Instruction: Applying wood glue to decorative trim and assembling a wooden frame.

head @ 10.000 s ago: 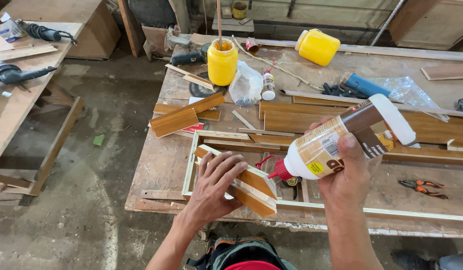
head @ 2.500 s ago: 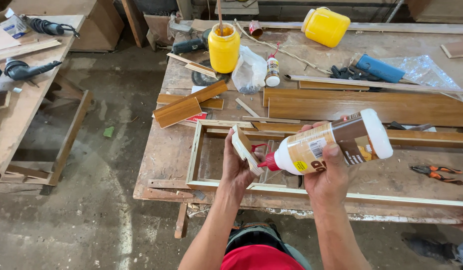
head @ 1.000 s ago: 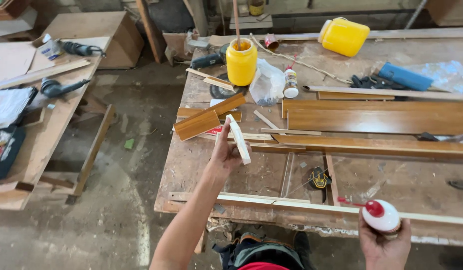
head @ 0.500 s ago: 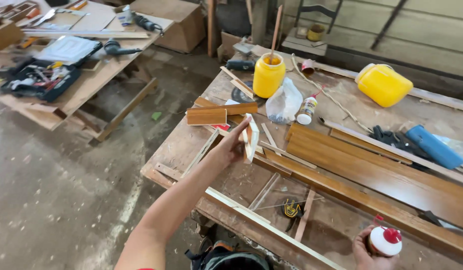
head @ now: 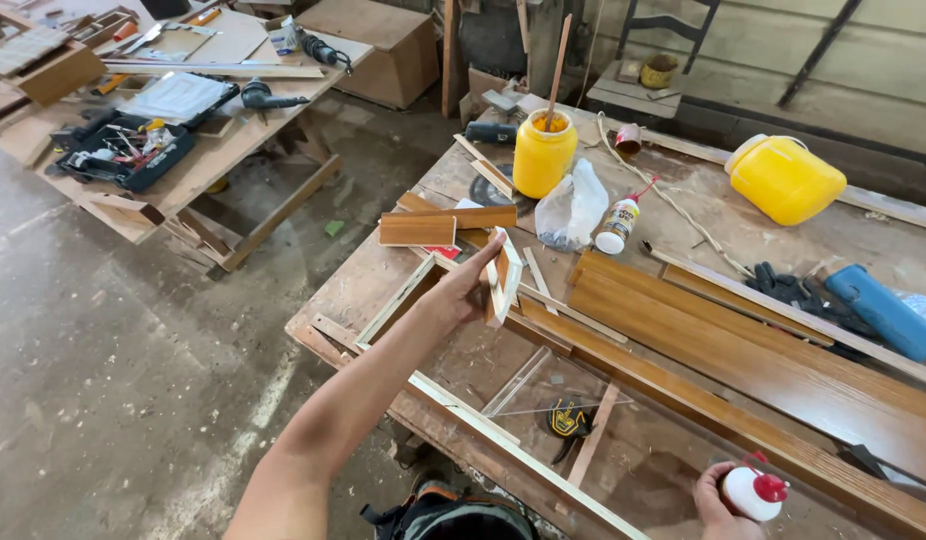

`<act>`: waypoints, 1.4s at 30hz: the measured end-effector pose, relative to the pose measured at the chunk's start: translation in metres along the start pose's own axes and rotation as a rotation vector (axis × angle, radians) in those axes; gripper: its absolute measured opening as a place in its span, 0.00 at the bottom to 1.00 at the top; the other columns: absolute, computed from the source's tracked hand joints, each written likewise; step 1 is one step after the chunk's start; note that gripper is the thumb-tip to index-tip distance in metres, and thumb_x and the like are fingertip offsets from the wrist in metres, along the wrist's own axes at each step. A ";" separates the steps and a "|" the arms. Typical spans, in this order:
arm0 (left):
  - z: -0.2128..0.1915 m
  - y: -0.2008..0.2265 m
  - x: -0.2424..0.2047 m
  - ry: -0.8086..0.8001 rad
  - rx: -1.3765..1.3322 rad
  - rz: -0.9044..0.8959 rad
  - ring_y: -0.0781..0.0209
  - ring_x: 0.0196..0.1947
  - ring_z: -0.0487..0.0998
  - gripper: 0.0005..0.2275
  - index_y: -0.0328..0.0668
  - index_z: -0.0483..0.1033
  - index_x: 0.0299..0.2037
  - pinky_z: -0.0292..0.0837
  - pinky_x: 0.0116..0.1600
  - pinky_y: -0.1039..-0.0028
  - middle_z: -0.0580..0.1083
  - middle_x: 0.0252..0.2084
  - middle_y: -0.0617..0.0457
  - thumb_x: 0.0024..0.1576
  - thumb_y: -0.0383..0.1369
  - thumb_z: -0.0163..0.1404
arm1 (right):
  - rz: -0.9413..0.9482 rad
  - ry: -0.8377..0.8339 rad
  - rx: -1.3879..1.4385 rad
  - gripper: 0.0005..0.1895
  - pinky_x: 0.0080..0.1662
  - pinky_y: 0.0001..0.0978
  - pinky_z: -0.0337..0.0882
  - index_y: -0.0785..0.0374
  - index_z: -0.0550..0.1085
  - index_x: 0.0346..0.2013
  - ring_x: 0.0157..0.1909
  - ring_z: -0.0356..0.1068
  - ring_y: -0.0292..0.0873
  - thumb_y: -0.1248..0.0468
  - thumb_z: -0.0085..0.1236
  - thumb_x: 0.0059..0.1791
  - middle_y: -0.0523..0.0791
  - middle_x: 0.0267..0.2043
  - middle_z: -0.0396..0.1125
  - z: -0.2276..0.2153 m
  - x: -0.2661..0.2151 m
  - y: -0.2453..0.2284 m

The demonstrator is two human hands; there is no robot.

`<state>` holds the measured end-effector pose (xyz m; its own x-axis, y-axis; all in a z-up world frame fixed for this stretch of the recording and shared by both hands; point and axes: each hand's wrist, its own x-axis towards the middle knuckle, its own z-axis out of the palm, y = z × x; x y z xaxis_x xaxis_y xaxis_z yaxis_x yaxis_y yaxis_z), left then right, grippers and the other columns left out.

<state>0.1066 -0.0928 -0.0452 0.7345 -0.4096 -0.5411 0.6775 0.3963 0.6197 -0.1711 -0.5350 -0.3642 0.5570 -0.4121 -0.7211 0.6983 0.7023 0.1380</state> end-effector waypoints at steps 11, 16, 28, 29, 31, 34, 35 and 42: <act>0.002 0.002 -0.008 0.031 -0.005 0.027 0.55 0.38 0.82 0.26 0.43 0.79 0.42 0.82 0.45 0.60 0.80 0.38 0.51 0.45 0.56 0.63 | 0.010 0.029 0.002 0.17 0.51 0.49 0.79 0.61 0.84 0.48 0.51 0.76 0.54 0.53 0.63 0.52 0.50 0.48 0.79 -0.025 -0.008 -0.016; 0.007 0.002 0.002 0.002 -0.020 0.053 0.54 0.35 0.76 0.28 0.44 0.76 0.43 0.77 0.40 0.60 0.75 0.37 0.51 0.47 0.57 0.68 | -0.040 -0.027 -0.017 0.23 0.53 0.50 0.77 0.64 0.82 0.51 0.54 0.74 0.56 0.49 0.57 0.52 0.53 0.53 0.76 -0.033 -0.017 -0.018; 0.015 0.008 0.018 0.207 -0.047 0.013 0.45 0.52 0.73 0.39 0.45 0.71 0.59 0.76 0.51 0.44 0.70 0.53 0.42 0.37 0.55 0.65 | -0.121 0.109 -0.100 0.36 0.63 0.67 0.65 0.68 0.61 0.66 0.65 0.61 0.66 0.41 0.40 0.56 0.63 0.64 0.60 -0.074 -0.091 0.021; 0.012 0.006 0.024 0.133 -0.031 0.052 0.48 0.52 0.76 0.40 0.40 0.72 0.60 0.77 0.53 0.51 0.73 0.54 0.41 0.40 0.56 0.65 | -0.104 0.110 -0.175 0.36 0.63 0.65 0.66 0.68 0.61 0.65 0.65 0.62 0.64 0.40 0.40 0.57 0.61 0.64 0.62 -0.084 -0.088 0.021; 0.015 0.008 0.022 0.060 -0.019 0.094 0.50 0.52 0.79 0.41 0.35 0.73 0.61 0.77 0.55 0.57 0.75 0.55 0.40 0.43 0.58 0.65 | -0.086 0.110 -0.255 0.35 0.62 0.63 0.67 0.68 0.61 0.64 0.64 0.64 0.62 0.40 0.41 0.57 0.60 0.64 0.63 -0.100 -0.081 0.022; 0.027 0.014 0.005 0.053 0.020 0.118 0.52 0.53 0.80 0.37 0.40 0.71 0.61 0.76 0.60 0.58 0.76 0.58 0.44 0.45 0.56 0.61 | -0.050 0.113 -0.405 0.35 0.62 0.59 0.69 0.68 0.62 0.63 0.64 0.68 0.58 0.40 0.41 0.58 0.57 0.63 0.66 -0.118 -0.074 0.024; 0.027 0.014 0.003 0.054 0.032 0.137 0.51 0.56 0.79 0.36 0.41 0.71 0.60 0.75 0.62 0.56 0.76 0.58 0.44 0.45 0.56 0.61 | -0.038 0.114 -0.452 0.34 0.61 0.58 0.69 0.67 0.62 0.63 0.64 0.69 0.56 0.40 0.41 0.58 0.56 0.63 0.66 -0.122 -0.073 0.027; 0.026 0.011 -0.004 0.120 -0.017 0.205 0.52 0.58 0.74 0.27 0.43 0.69 0.63 0.69 0.63 0.55 0.74 0.58 0.48 0.58 0.50 0.50 | 0.029 -0.006 -0.923 0.18 0.54 0.50 0.72 0.55 0.71 0.51 0.51 0.70 0.45 0.46 0.48 0.58 0.44 0.47 0.70 -0.068 -0.152 0.106</act>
<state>0.1100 -0.1084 -0.0214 0.8554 -0.2190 -0.4695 0.5138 0.4748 0.7145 -0.2119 -0.3581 -0.2862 0.5724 -0.3883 -0.7222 0.0502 0.8957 -0.4418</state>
